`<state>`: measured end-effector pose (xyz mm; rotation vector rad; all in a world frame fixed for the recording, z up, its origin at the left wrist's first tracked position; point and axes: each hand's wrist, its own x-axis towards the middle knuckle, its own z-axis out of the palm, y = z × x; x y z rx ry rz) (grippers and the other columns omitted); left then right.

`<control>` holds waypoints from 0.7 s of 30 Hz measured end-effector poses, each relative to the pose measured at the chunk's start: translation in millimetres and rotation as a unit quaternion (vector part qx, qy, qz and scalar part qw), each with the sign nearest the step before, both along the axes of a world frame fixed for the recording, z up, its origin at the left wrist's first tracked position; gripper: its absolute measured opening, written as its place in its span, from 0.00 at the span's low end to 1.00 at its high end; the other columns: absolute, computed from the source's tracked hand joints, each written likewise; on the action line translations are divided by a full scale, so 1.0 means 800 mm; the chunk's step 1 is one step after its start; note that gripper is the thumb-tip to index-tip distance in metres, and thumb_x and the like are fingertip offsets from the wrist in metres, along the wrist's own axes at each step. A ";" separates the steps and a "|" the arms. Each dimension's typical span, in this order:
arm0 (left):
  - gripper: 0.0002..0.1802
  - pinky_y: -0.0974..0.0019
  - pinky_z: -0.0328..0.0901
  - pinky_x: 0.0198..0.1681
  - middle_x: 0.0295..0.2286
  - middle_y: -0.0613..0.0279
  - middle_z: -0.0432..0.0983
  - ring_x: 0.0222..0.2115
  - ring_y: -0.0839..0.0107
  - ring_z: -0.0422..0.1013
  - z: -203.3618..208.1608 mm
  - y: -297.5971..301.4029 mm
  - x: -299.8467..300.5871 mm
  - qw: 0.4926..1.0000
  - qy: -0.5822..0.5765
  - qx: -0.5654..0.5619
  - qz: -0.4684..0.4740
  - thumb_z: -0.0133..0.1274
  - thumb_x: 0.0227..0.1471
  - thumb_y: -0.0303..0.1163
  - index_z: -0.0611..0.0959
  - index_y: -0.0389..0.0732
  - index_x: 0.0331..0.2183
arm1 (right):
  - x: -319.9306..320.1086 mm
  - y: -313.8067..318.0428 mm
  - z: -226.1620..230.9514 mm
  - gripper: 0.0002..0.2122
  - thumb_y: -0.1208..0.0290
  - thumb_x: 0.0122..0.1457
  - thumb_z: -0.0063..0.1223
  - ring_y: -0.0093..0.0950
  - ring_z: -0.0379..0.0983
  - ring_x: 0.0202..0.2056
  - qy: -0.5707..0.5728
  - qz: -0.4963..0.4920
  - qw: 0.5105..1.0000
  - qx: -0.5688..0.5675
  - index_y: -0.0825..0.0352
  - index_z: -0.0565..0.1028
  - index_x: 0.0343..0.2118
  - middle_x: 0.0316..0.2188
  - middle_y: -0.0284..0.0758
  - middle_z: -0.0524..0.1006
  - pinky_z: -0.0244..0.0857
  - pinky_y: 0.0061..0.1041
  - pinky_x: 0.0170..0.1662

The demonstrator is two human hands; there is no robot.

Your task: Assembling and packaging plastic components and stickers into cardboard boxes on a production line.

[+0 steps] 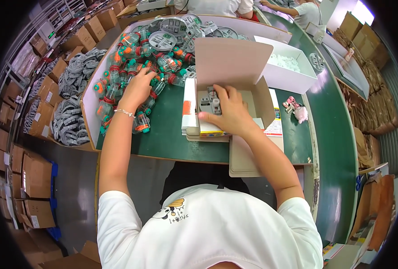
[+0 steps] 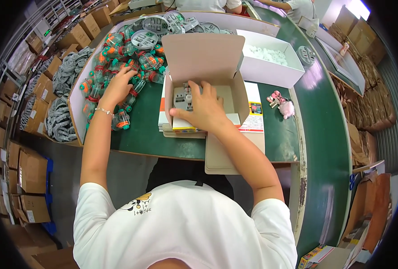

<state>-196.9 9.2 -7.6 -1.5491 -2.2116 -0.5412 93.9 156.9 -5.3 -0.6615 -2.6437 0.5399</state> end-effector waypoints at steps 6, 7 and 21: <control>0.14 0.57 0.71 0.44 0.43 0.53 0.79 0.43 0.53 0.76 -0.008 -0.023 -0.015 0.994 -0.002 0.112 -0.011 0.59 0.52 0.26 0.83 0.40 0.43 | 0.089 -0.009 0.070 0.24 0.68 0.53 0.65 0.41 0.66 0.55 0.335 -0.028 0.936 0.109 0.65 0.72 0.54 0.54 0.44 0.70 0.60 0.37 0.57; 0.13 0.61 0.72 0.41 0.40 0.53 0.80 0.40 0.58 0.78 0.008 -0.035 -0.003 0.986 -0.005 0.164 0.015 0.59 0.53 0.27 0.83 0.40 0.43 | 0.107 -0.003 0.075 0.23 0.70 0.54 0.64 0.41 0.67 0.53 0.346 -0.058 0.927 0.135 0.65 0.72 0.53 0.52 0.43 0.71 0.61 0.38 0.56; 0.16 0.67 0.75 0.30 0.38 0.57 0.83 0.34 0.65 0.79 0.010 0.084 0.312 0.922 -0.085 0.287 -0.247 0.69 0.43 0.28 0.84 0.38 0.36 | 0.151 0.032 -0.018 0.18 0.62 0.71 0.40 0.19 0.61 0.42 0.280 -0.002 0.880 -0.384 0.68 0.67 0.57 0.40 0.29 0.67 0.58 0.22 0.46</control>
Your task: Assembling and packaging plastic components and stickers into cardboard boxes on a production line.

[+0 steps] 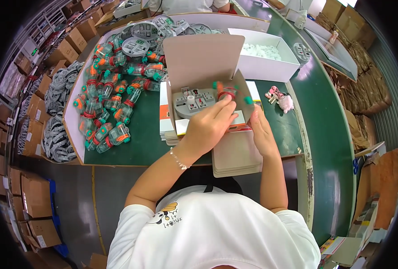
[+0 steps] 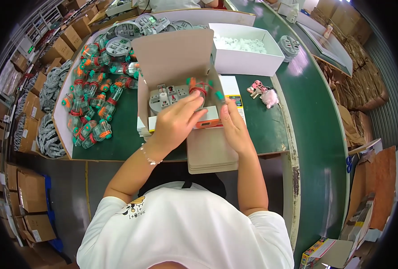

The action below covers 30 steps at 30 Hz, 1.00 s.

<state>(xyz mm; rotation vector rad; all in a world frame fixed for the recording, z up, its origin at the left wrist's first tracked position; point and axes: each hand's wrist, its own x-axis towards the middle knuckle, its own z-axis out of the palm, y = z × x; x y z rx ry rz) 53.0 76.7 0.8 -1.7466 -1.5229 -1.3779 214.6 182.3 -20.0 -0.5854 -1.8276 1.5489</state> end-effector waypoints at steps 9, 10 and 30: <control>0.20 0.52 0.64 0.52 0.36 0.61 0.82 0.45 0.63 0.72 -0.010 0.000 0.005 0.956 0.095 -0.277 0.017 0.66 0.46 0.41 0.84 0.39 0.38 | 0.007 0.013 0.013 0.16 0.63 0.68 0.46 0.25 0.72 0.41 -0.116 0.019 0.993 -0.006 0.69 0.71 0.52 0.40 0.33 0.77 0.66 0.28 0.47; 0.20 0.50 0.62 0.55 0.37 0.60 0.82 0.46 0.63 0.72 -0.013 -0.004 0.004 0.960 0.072 -0.270 -0.010 0.65 0.46 0.42 0.84 0.39 0.39 | 0.003 0.013 0.013 0.16 0.63 0.68 0.46 0.25 0.72 0.41 -0.117 0.020 0.993 -0.007 0.69 0.71 0.52 0.40 0.33 0.77 0.66 0.28 0.47; 0.25 0.58 0.62 0.50 0.41 0.55 0.74 0.43 0.59 0.68 -0.064 -0.102 -0.086 0.942 -0.217 -0.148 0.208 0.64 0.49 0.35 0.80 0.35 0.47 | 0.216 0.042 -0.031 0.20 0.60 0.66 0.46 0.41 0.75 0.21 -0.248 -0.573 0.768 0.141 0.75 0.75 0.26 0.18 0.49 0.76 0.66 0.37 0.28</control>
